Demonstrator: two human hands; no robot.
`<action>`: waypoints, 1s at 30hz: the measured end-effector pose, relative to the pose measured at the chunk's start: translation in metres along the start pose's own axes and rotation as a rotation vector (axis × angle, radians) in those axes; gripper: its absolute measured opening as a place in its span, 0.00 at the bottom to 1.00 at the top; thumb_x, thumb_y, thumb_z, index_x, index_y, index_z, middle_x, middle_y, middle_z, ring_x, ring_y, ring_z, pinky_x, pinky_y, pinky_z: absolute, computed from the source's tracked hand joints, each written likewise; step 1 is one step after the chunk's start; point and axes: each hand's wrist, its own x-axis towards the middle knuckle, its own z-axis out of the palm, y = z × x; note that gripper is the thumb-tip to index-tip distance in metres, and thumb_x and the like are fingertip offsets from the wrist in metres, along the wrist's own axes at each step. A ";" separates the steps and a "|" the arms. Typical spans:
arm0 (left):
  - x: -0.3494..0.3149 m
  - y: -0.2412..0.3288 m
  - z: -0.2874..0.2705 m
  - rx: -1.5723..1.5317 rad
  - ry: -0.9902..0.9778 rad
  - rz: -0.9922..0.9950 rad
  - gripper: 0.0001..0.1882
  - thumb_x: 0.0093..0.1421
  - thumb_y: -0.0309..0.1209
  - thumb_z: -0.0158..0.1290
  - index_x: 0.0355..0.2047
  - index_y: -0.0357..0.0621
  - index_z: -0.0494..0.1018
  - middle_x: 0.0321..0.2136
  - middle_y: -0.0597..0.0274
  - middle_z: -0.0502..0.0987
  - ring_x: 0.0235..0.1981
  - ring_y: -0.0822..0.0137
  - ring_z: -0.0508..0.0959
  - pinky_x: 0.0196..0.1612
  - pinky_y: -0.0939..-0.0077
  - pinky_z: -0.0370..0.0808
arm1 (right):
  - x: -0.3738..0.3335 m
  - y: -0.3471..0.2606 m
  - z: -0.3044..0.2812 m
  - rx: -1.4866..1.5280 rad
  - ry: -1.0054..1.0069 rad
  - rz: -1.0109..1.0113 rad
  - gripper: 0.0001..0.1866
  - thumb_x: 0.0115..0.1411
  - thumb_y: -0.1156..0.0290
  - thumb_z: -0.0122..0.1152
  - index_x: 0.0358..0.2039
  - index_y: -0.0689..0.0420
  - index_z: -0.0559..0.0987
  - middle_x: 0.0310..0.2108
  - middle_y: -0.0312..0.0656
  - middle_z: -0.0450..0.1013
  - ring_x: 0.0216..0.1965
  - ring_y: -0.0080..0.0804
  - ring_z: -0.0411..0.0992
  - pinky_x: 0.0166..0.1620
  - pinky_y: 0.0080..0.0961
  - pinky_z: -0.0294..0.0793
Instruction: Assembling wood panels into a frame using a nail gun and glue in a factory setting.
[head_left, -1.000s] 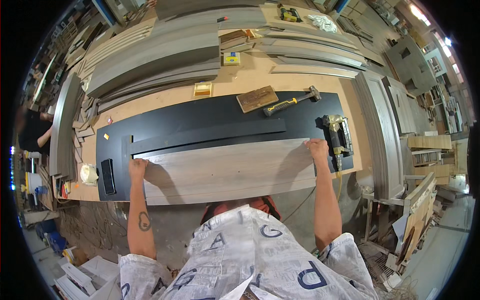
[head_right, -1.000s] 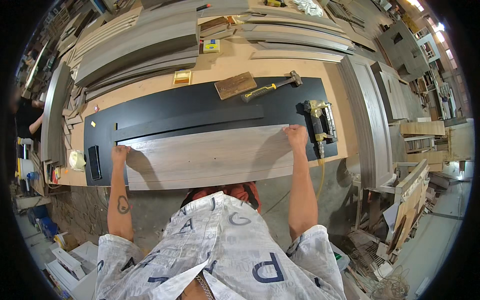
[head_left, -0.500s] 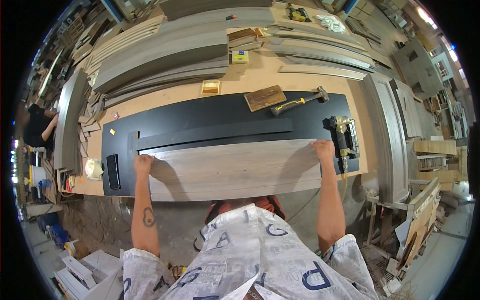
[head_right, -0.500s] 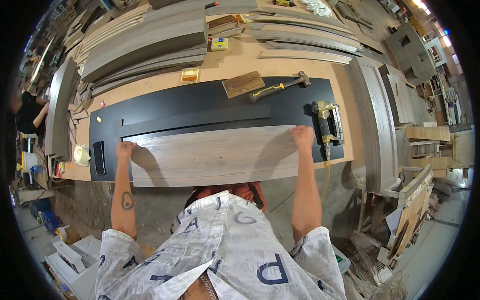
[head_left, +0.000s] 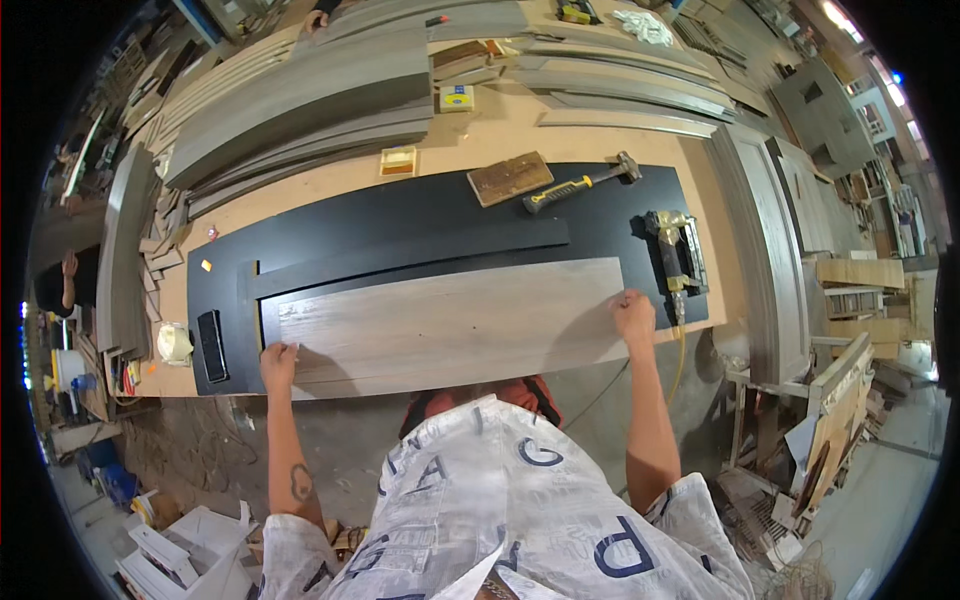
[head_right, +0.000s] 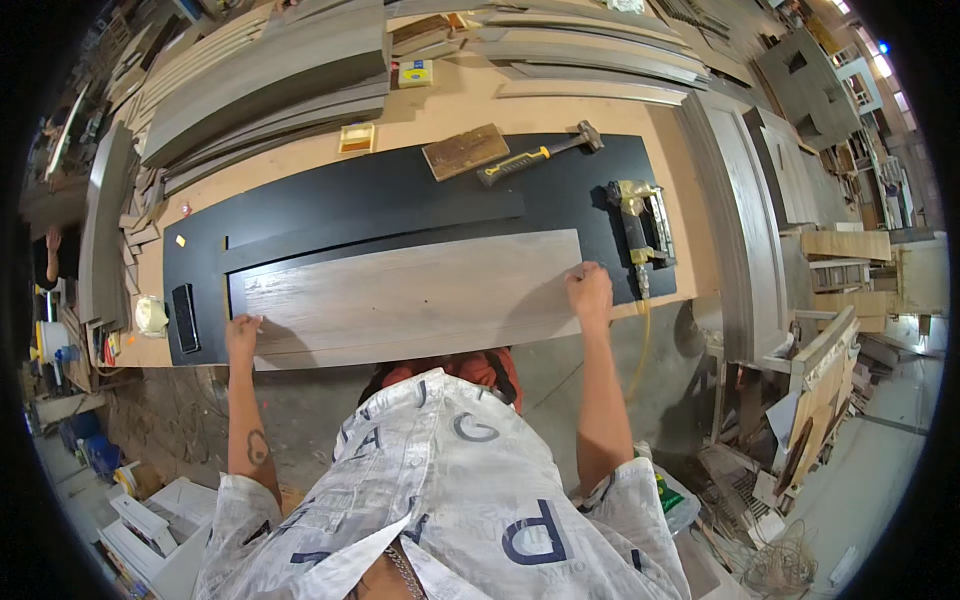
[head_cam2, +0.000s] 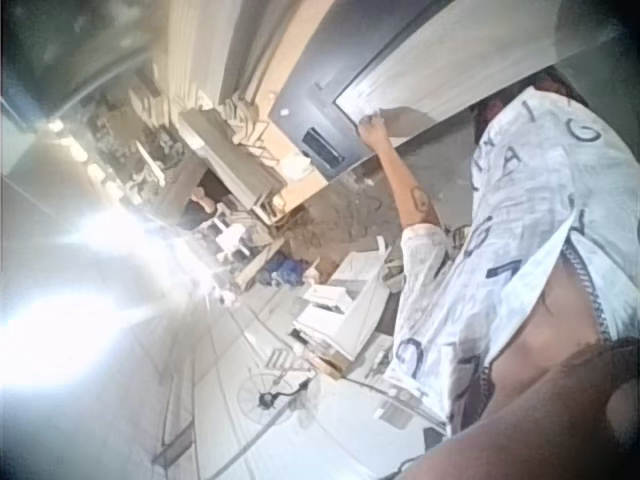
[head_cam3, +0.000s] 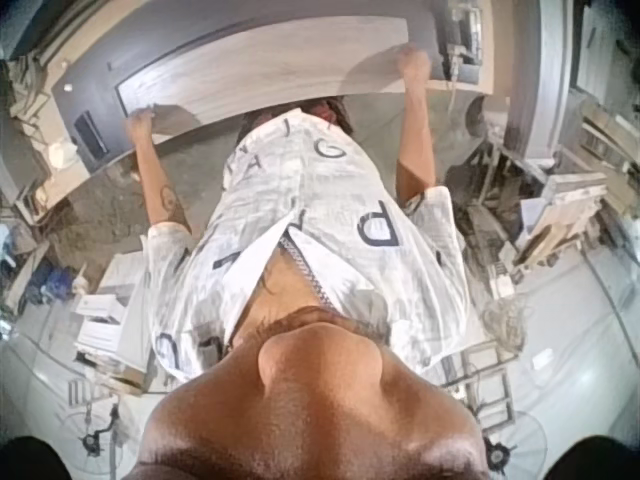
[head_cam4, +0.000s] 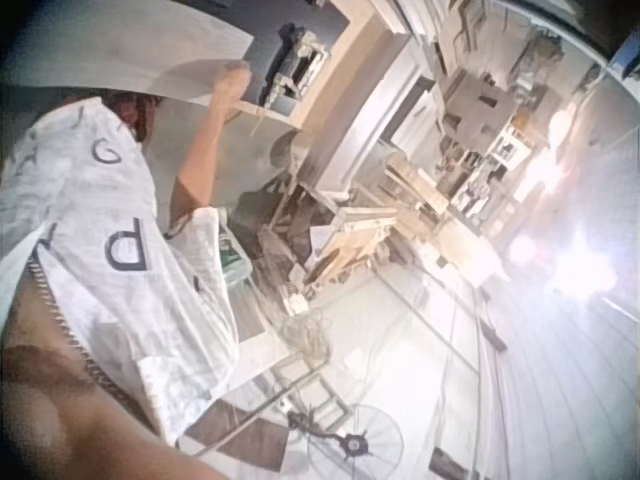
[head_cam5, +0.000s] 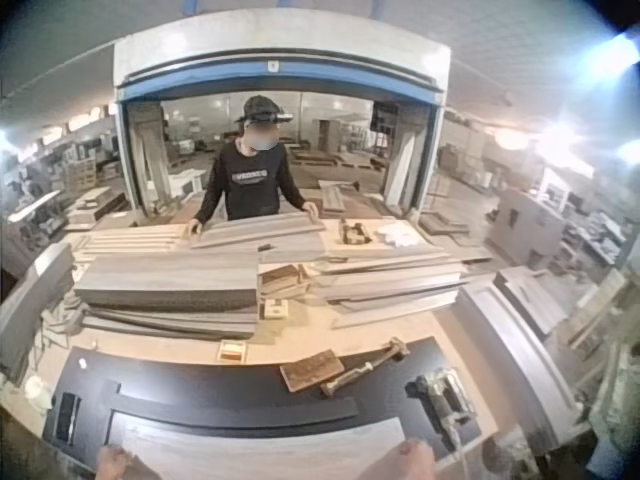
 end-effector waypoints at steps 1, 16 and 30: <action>-0.014 -0.002 0.000 0.038 0.013 -0.020 0.19 0.52 0.40 0.59 0.26 0.31 0.75 0.25 0.42 0.77 0.29 0.49 0.78 0.34 0.60 0.71 | -0.012 0.009 0.003 -0.008 0.001 0.010 0.20 0.50 0.63 0.67 0.41 0.63 0.80 0.36 0.54 0.78 0.43 0.53 0.76 0.46 0.41 0.74; -0.081 -0.001 0.005 -0.306 0.136 -0.355 0.27 0.58 0.33 0.61 0.53 0.28 0.69 0.41 0.55 0.77 0.38 0.64 0.74 0.45 0.74 0.70 | -0.078 0.055 -0.010 0.083 -0.030 0.041 0.20 0.52 0.66 0.67 0.43 0.63 0.78 0.34 0.53 0.77 0.40 0.51 0.75 0.43 0.41 0.74; -0.240 0.085 0.123 -0.654 0.342 -0.485 0.24 0.66 0.37 0.53 0.57 0.36 0.63 0.41 0.62 0.72 0.38 0.71 0.71 0.39 0.76 0.71 | 0.145 0.061 -0.058 -0.182 0.178 -0.169 0.40 0.51 0.60 0.71 0.58 0.66 0.63 0.44 0.59 0.72 0.47 0.57 0.71 0.49 0.44 0.71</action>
